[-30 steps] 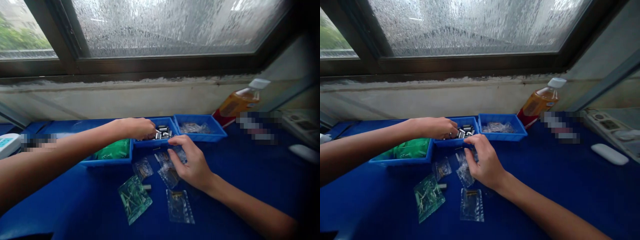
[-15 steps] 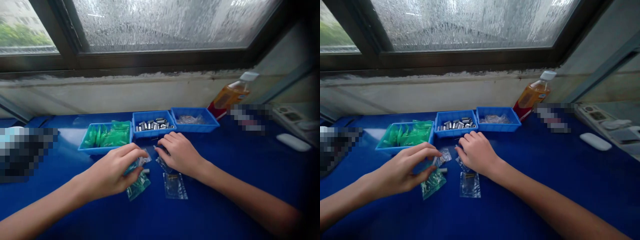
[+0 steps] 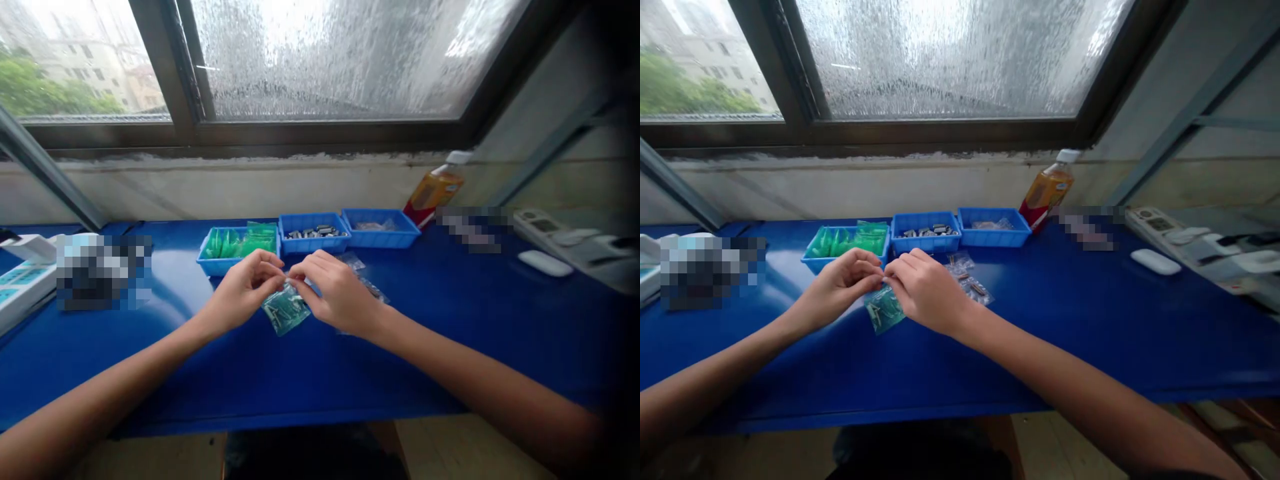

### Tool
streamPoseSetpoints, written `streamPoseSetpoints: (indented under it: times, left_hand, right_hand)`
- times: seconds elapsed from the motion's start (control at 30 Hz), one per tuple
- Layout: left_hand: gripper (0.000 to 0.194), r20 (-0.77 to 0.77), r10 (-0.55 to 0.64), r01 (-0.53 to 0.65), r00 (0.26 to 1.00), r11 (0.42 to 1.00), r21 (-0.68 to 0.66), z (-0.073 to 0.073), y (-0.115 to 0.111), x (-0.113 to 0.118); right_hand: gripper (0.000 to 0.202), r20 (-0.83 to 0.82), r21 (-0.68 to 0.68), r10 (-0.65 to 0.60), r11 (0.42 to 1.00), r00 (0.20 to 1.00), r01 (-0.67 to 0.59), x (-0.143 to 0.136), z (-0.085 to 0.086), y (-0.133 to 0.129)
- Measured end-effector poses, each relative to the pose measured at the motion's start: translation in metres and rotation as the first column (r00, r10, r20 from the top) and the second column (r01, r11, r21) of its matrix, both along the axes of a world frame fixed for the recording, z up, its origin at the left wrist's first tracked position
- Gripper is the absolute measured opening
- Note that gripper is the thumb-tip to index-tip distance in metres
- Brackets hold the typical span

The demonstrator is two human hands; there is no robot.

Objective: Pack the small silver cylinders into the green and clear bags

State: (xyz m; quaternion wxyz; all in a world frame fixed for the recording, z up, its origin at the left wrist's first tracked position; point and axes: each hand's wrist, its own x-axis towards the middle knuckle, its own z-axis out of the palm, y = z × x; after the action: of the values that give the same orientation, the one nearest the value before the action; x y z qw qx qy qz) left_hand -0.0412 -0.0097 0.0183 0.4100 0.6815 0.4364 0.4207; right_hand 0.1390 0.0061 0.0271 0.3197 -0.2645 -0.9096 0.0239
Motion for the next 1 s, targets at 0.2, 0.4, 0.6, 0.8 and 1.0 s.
streamPoseSetpoints:
  times: [0.2,0.4,0.6,0.8,1.0]
  left_hand:
    - [0.020,-0.026,-0.015,0.017,1.000,0.997,0.073,-0.004,-0.009,-0.002]
    - [0.028,-0.556,0.049,0.181,0.830,0.918,0.352,-0.014,-0.006,-0.008]
    - [0.019,-0.620,0.146,0.118,0.771,0.924,0.365,-0.024,0.009,-0.002]
    - [0.017,-0.630,0.172,0.123,0.757,0.910,0.396,-0.026,0.011,0.000]
    - [0.021,-0.523,0.129,0.094,0.843,0.921,0.379,-0.033,0.010,0.000]
  right_hand:
    - [0.011,-0.079,-0.071,-0.057,0.996,0.995,0.051,-0.006,-0.002,-0.009]
    - [0.013,-0.092,-0.209,-0.137,0.971,0.986,0.115,0.006,-0.005,-0.009]
    - [0.014,-0.065,-0.372,-0.057,0.928,0.996,0.029,0.009,-0.012,-0.010]
    - [0.012,0.018,-0.323,-0.100,0.941,0.995,0.100,0.012,-0.019,0.000]
    - [0.012,0.079,-0.251,-0.107,0.960,0.991,0.123,0.011,-0.021,0.000]
